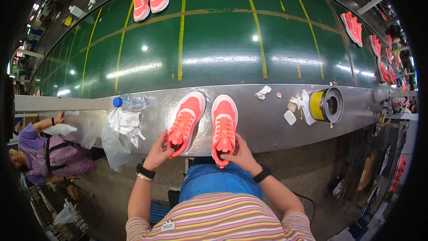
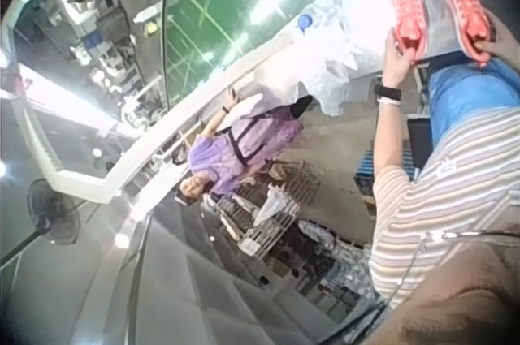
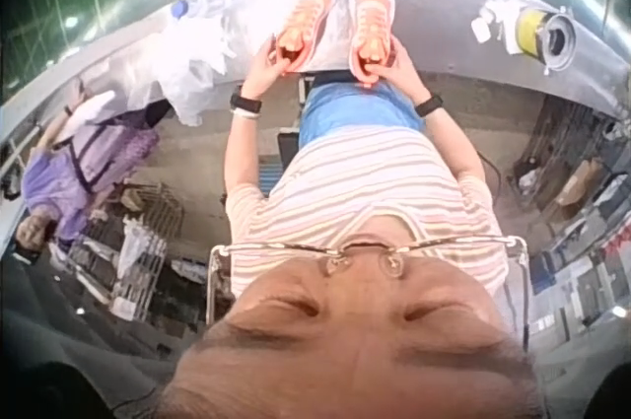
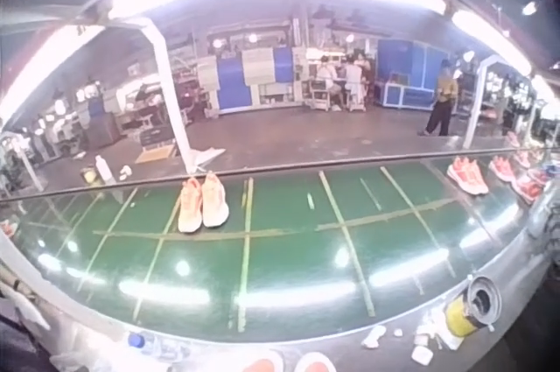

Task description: Clean and inspect shoes on an assembly line at a manufacturing facility.

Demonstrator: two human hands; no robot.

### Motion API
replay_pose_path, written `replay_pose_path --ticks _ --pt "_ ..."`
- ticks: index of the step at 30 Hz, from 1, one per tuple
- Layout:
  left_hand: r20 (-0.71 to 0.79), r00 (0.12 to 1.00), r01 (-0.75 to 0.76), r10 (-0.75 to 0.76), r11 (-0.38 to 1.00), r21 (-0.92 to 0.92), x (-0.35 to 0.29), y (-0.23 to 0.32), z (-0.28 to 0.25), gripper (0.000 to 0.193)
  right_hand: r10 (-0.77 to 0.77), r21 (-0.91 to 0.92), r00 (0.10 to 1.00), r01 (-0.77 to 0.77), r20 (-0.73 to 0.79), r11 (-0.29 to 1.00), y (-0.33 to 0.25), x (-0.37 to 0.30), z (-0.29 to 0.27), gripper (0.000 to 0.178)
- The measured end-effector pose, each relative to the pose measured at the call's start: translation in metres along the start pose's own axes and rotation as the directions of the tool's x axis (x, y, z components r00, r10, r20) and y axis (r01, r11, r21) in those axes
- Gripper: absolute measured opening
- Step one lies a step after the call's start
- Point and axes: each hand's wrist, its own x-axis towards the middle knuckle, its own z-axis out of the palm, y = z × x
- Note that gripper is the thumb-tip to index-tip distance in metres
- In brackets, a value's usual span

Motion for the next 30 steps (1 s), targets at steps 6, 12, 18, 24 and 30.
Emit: replay_pose_path --ticks 6,12,18,24,30 --pt "0.087 0.955 -0.297 0.284 0.93 0.216 0.025 0.034 0.029 0.06 -0.094 -0.287 0.969 0.025 -0.229 0.958 0.033 0.019 0.017 0.069" --pt "-0.039 0.905 -0.421 0.423 0.905 0.06 0.003 0.018 0.053 0.055 -0.369 -0.346 0.894 0.271 -0.255 0.898 -0.014 -0.008 0.015 0.078" --pt "-0.093 0.905 -0.42 0.415 0.906 -0.045 -0.004 0.012 0.056 0.06 -0.458 -0.458 0.864 0.328 -0.209 0.826 -0.005 -0.013 0.0 0.085" --pt "-0.116 0.858 -0.482 0.5 0.863 0.153 -0.008 0.022 0.048 0.063 -0.472 -0.487 0.855 0.325 -0.216 0.811 -0.005 -0.012 -0.001 0.086" --pt "-0.057 0.828 -0.536 0.558 0.816 0.216 -0.007 0.024 0.041 0.068 -0.495 -0.514 0.847 0.342 -0.194 0.787 -0.015 -0.016 -0.001 0.082"
